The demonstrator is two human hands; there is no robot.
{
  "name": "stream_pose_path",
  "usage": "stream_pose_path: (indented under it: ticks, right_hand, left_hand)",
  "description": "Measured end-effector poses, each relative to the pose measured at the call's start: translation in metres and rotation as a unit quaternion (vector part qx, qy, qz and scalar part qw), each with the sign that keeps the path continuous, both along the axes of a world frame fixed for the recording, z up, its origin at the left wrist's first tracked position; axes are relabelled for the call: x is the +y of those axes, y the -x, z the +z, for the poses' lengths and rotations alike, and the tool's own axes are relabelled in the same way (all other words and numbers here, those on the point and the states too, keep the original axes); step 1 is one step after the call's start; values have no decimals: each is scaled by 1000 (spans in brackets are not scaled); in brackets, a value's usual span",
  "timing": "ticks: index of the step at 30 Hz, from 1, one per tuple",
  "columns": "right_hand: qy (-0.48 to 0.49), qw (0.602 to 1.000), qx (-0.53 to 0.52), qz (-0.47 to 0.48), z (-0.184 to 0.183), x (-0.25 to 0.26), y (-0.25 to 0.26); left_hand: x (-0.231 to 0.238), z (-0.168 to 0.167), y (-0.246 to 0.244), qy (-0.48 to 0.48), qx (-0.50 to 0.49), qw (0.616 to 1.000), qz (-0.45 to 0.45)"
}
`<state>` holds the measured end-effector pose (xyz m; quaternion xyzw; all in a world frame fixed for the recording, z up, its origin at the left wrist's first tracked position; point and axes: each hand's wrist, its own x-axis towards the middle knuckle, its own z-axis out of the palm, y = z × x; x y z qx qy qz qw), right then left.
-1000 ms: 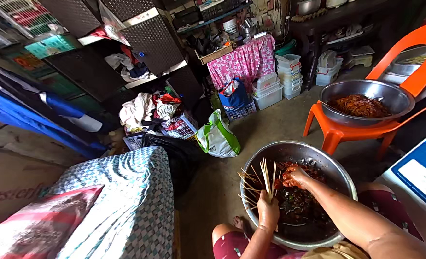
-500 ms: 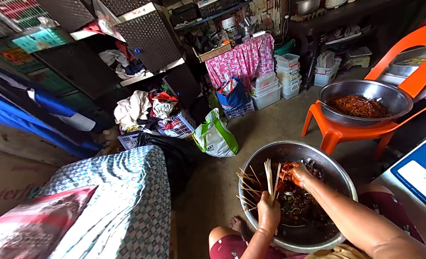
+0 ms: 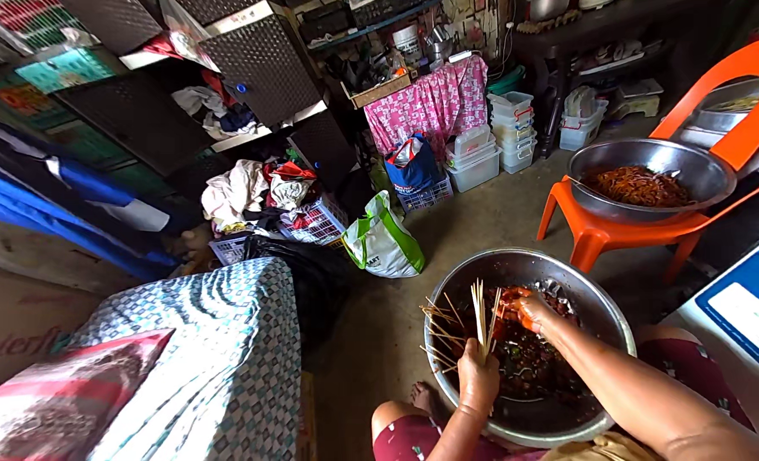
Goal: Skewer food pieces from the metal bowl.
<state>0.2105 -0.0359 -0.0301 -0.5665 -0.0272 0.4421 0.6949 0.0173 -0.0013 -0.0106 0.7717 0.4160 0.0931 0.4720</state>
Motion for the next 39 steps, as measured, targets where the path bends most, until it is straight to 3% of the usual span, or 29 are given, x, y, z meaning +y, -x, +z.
stream_pose_path:
  ticks: [12,22,28,39]
  right_hand:
    - [-2,998,56,-29,-3,2,-8]
    - [16,992,120,24,4,-3,-7]
    - [1,993,82,80,2,-6,-7]
    - [10,996,83,-21,3,0,-3]
  left_hand:
    - [2,-3,0,9,-21,1000,-3]
    - [0,-3,1,17,-25,1000,2]
    - [1,-2,1,18,-30,999,13]
    - [0,-3,1,24,-31,999,6]
